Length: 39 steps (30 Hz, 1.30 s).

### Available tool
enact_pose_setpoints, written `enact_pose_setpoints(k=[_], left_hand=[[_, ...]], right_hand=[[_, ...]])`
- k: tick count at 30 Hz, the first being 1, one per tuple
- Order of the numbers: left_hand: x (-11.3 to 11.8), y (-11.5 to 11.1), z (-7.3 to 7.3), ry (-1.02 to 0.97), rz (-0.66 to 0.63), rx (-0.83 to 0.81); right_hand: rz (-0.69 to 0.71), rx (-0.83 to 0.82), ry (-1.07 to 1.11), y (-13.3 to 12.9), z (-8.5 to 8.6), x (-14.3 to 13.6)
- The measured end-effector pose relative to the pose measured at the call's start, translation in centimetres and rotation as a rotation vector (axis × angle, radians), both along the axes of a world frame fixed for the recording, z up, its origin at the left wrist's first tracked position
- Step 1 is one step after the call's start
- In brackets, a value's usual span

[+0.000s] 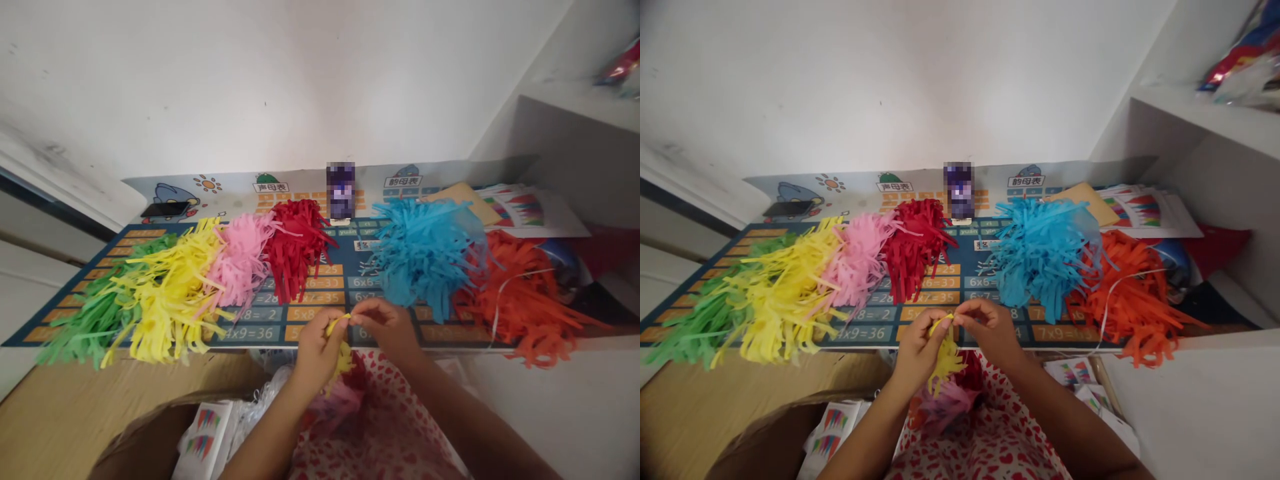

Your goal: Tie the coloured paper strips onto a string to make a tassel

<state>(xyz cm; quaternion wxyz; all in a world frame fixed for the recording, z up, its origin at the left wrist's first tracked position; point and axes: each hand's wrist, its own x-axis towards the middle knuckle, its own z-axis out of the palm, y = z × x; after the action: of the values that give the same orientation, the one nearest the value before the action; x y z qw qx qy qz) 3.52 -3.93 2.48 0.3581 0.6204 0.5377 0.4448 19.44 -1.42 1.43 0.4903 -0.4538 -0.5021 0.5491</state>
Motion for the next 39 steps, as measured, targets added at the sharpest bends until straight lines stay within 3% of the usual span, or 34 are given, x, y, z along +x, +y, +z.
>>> enact_pose_setpoints(k=[8,14,19,25,28,32,39], left_hand=[[-0.9,0.3,0.4,0.229,-0.118,0.224],[-1.3,0.1,1.3,0.294,-0.186,0.140],[-1.3,0.0,1.1,0.293,-0.165,0.057],[-1.6,0.6,1.2,0.251,-0.174,0.049],[-1.8,0.8,1.4,0.257,-0.169,0.116],[-2.0,1.0,1.6,0.264,-0.201,0.331],[-2.3,1.0,2.0,0.146,-0.115,0.239]], right_hand=[[-0.038,0.219,-0.164,-0.2,-0.3,0.3],[0.025,0.431,-0.290,0.1,0.4,0.8],[0.048,0.451,-0.324,0.3,0.5,0.5],[0.053,0.352,-0.342,0.8,0.8,0.6],[0.076,0.411,-0.349,1.0,1.2,0.6],[0.124,0.503,-0.420,1.1,1.8,0.5],[0.088,0.404,-0.414,0.9,2.0,0.5]])
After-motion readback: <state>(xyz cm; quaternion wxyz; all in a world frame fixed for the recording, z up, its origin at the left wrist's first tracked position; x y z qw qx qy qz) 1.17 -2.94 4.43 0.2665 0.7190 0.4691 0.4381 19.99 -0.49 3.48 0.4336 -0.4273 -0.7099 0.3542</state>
